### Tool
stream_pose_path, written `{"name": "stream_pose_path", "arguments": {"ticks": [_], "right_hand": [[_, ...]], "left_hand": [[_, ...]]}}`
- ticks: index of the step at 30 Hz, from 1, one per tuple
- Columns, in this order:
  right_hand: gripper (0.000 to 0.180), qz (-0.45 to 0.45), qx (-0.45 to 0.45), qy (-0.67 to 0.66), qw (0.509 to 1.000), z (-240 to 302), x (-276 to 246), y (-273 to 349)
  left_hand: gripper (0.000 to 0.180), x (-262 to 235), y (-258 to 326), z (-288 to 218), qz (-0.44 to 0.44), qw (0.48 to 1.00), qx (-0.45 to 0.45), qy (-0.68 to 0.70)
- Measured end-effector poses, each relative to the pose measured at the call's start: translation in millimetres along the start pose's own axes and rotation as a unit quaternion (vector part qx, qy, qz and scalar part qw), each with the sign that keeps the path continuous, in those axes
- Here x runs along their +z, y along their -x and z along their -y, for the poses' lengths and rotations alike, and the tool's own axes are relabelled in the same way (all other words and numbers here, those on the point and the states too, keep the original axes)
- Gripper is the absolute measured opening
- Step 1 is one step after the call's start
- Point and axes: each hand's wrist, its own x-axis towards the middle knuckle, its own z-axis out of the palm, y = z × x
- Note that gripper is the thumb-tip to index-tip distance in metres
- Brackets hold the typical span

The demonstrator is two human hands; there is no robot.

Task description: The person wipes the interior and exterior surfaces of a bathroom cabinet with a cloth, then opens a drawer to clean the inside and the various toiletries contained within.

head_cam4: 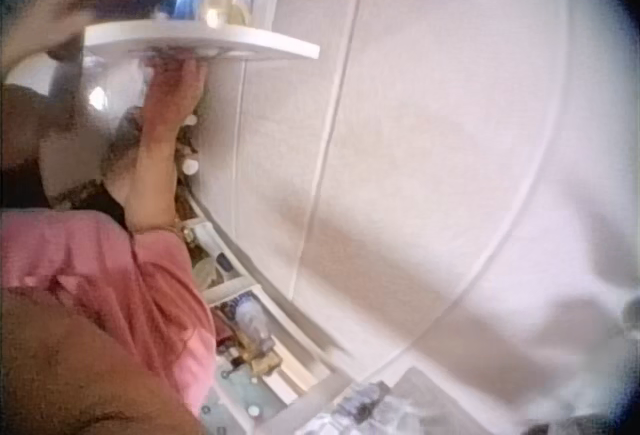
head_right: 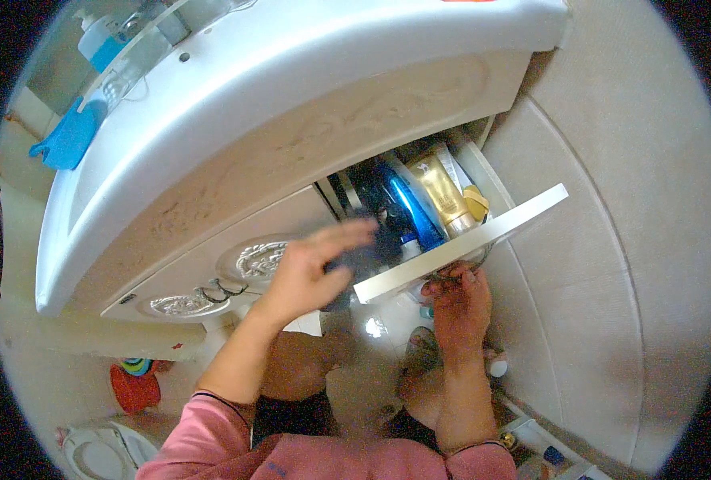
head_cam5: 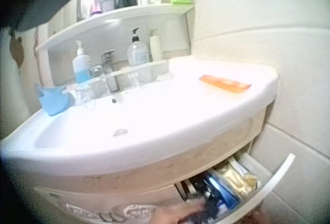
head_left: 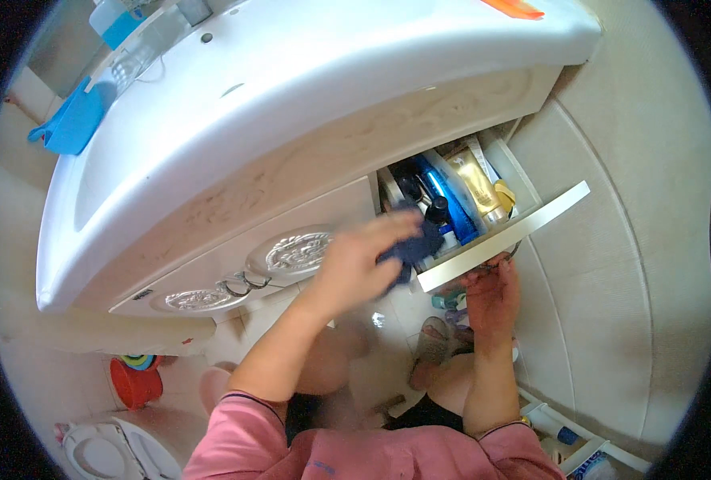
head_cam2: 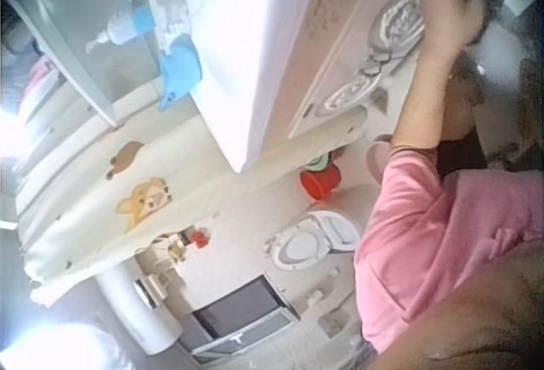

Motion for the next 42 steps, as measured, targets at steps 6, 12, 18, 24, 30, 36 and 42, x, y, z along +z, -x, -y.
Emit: {"name": "stream_pose_path", "arguments": {"ticks": [6,12,18,24,30,36,42], "right_hand": [[0.017,0.026,-0.013,0.019,0.999,-3,0,-4],[0.018,0.019,-0.007,0.044,0.999,2,-2,1],[0.020,-0.007,-0.004,0.044,0.999,-3,4,2],[0.023,-0.023,-0.027,0.088,0.996,-6,2,-1],[0.027,0.085,0.031,0.133,0.987,-2,-65,18],[0.071,0.071,0.011,0.569,0.819,-56,19,92],[0.078,0.008,-0.062,0.512,0.857,-21,18,108]], "left_hand": [[0.037,22,71,15,-0.061,0.922,-0.272,0.269],[0.049,24,24,-6,-0.287,0.952,-0.101,0.036],[0.053,17,17,0,-0.094,0.994,-0.014,-0.049],[0.043,37,65,9,-0.099,0.993,-0.047,0.033],[0.039,53,84,15,-0.017,0.979,-0.185,0.083],[0.046,91,107,22,0.079,0.939,-0.216,0.255],[0.047,85,89,-9,0.175,0.929,-0.167,0.279]]}}
